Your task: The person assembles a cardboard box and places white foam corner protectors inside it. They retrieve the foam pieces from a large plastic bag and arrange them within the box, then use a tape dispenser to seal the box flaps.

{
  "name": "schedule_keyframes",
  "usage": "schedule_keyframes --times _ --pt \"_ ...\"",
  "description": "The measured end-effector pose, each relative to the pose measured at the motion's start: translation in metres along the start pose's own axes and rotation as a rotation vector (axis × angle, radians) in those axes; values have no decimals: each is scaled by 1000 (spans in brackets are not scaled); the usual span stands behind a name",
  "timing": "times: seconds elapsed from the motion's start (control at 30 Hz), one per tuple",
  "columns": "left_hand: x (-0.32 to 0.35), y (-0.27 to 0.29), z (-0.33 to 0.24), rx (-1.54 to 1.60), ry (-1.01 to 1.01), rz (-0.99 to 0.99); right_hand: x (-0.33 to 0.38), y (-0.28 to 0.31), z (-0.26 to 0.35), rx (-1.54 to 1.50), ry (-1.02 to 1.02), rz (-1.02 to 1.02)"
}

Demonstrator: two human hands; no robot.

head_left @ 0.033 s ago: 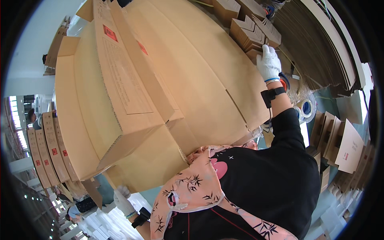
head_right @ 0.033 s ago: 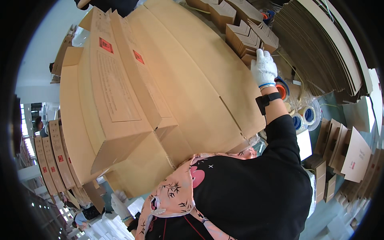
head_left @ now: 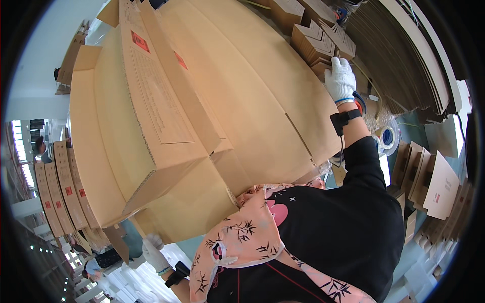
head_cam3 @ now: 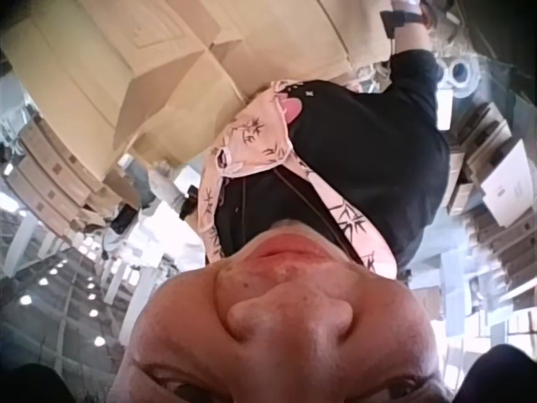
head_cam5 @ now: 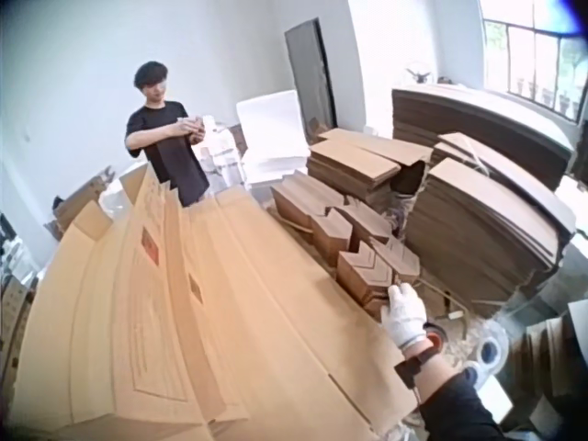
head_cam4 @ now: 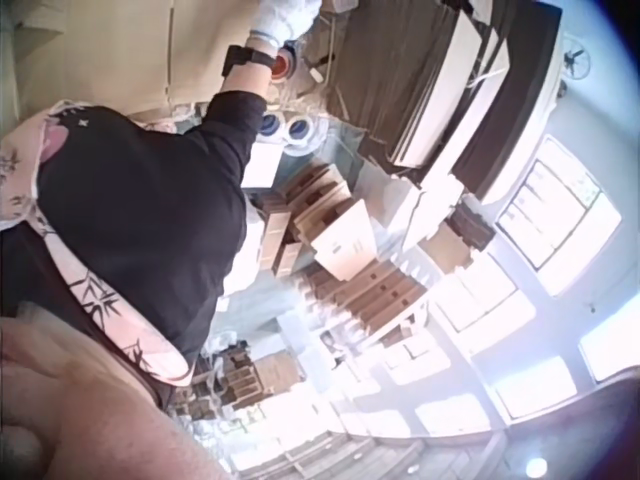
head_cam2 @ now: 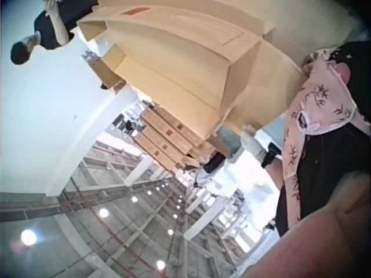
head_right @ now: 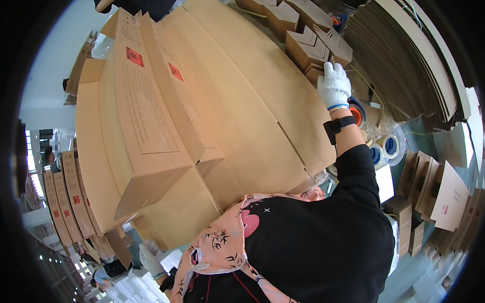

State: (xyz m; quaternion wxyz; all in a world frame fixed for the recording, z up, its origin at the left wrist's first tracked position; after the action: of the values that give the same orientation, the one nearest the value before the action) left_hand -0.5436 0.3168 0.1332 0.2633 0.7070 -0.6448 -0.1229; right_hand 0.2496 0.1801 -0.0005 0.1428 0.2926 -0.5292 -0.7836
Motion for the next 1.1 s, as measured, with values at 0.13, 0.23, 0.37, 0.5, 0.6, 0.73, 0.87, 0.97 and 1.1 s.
schedule_keyframes --times 0.13,0.23,0.37,0.5,0.6,0.73,0.87,0.97,1.1 --pt "-19 12 -10 -28 26 -238 -7 9 10 134 137 -26" --pt "-51 22 -5 107 31 -306 -13 27 28 301 280 -14" --pt "-98 45 13 392 -67 -278 4 86 45 50 354 -195" --pt "-128 33 -4 591 -199 -198 30 127 63 -1237 -319 -336" --pt "-145 7 -40 697 -241 -241 40 110 130 -1862 -147 118" --pt "-159 9 -45 823 -270 -264 52 80 262 -2054 -394 588" --pt "-180 4 -44 894 -223 -265 24 24 290 -1372 274 378" --pt "-183 4 -32 826 -123 -336 -13 -18 264 -2022 -39 1025" --pt "-169 21 -31 503 56 -473 -22 107 266 -1649 -101 434"
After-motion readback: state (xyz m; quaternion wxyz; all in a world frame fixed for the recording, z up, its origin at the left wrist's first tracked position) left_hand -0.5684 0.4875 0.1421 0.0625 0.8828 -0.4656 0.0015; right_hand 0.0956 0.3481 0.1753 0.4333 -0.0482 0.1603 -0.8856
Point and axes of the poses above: each hand's wrist, its own x-axis away from the middle knuckle, its own y-axis out of the back of the hand, z = x × y, the point moved 4 cm from there along -x, towards the middle knuckle, and after that the axes turned 5 degrees about -x, right-handed, at the moved point
